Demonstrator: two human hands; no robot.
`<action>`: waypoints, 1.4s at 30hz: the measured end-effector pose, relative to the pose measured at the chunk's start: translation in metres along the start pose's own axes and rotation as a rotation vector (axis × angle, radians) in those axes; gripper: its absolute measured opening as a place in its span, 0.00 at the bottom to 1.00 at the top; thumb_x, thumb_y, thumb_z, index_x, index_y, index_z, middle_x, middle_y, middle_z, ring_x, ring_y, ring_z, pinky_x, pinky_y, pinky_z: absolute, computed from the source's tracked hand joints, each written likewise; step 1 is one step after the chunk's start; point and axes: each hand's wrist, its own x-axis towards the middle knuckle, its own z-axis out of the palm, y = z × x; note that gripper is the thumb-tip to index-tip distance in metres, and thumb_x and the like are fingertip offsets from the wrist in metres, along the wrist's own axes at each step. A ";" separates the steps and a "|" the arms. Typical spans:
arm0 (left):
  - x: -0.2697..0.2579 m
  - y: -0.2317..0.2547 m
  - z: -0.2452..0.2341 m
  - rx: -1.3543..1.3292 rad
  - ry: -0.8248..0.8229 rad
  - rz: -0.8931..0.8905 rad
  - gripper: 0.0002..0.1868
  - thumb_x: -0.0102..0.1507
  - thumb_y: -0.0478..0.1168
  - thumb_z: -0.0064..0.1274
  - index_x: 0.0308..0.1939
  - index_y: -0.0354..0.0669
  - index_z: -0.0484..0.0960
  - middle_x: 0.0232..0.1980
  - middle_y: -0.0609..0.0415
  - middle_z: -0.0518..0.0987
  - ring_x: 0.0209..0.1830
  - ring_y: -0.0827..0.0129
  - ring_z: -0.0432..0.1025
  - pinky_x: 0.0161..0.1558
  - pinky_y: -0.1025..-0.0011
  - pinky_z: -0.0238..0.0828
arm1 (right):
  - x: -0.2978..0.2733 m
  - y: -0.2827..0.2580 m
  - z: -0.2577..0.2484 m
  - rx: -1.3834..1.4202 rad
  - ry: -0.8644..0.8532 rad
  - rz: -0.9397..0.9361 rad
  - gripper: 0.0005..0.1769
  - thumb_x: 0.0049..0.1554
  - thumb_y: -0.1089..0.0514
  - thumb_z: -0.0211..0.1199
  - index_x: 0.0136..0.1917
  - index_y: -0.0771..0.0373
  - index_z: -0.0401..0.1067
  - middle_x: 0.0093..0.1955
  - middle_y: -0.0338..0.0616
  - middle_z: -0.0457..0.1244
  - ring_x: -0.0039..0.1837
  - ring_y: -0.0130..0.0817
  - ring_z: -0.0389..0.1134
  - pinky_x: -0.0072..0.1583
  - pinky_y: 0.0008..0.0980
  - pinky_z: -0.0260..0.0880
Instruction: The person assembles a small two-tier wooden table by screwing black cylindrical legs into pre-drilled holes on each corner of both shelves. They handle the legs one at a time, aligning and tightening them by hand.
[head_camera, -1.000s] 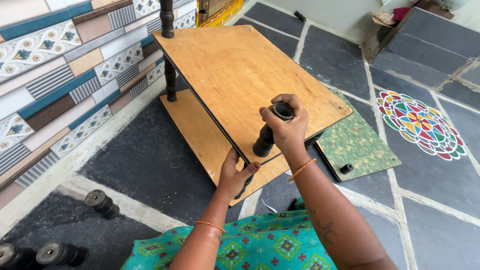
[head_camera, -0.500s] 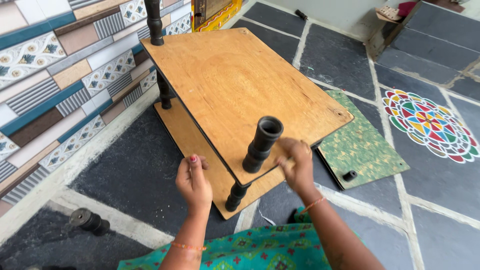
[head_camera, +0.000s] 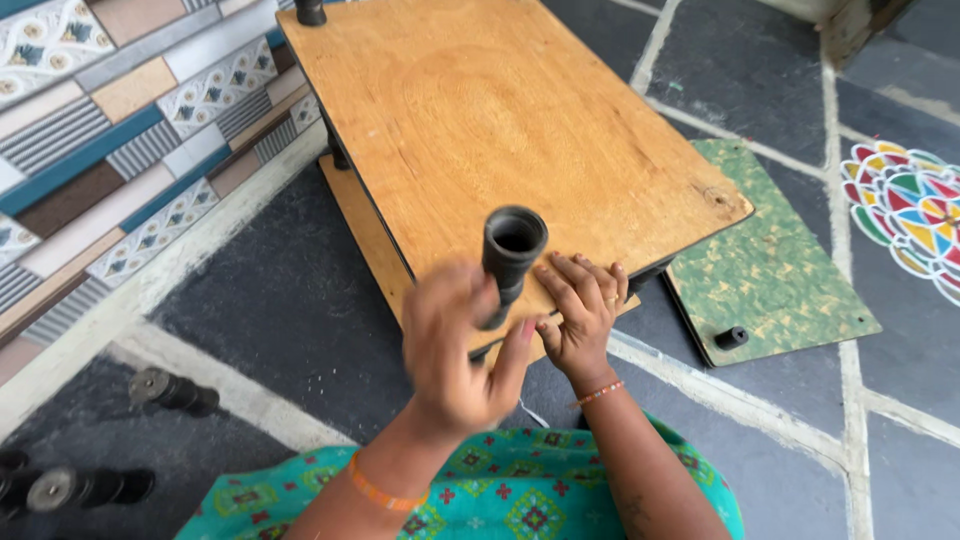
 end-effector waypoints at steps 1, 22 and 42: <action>0.008 0.002 0.011 -0.013 0.032 -0.061 0.22 0.64 0.36 0.63 0.56 0.30 0.71 0.57 0.39 0.73 0.56 0.44 0.72 0.60 0.54 0.70 | -0.001 0.002 0.002 0.015 0.010 0.007 0.38 0.65 0.25 0.41 0.61 0.55 0.77 0.66 0.43 0.66 0.71 0.46 0.62 0.78 0.53 0.41; 0.035 -0.026 0.059 -0.224 -0.081 -0.595 0.13 0.55 0.32 0.67 0.39 0.39 0.78 0.32 0.58 0.81 0.30 0.79 0.78 0.35 0.76 0.76 | 0.001 0.000 0.001 0.026 0.031 0.015 0.37 0.63 0.25 0.46 0.59 0.55 0.78 0.64 0.41 0.67 0.70 0.44 0.63 0.79 0.51 0.40; 0.043 -0.065 0.040 -0.805 -0.510 -0.630 0.14 0.54 0.29 0.66 0.41 0.39 0.78 0.34 0.60 0.78 0.35 0.82 0.74 0.40 0.78 0.75 | 0.000 0.001 0.003 0.007 0.041 0.001 0.39 0.63 0.24 0.47 0.58 0.58 0.78 0.60 0.43 0.67 0.68 0.45 0.64 0.79 0.52 0.41</action>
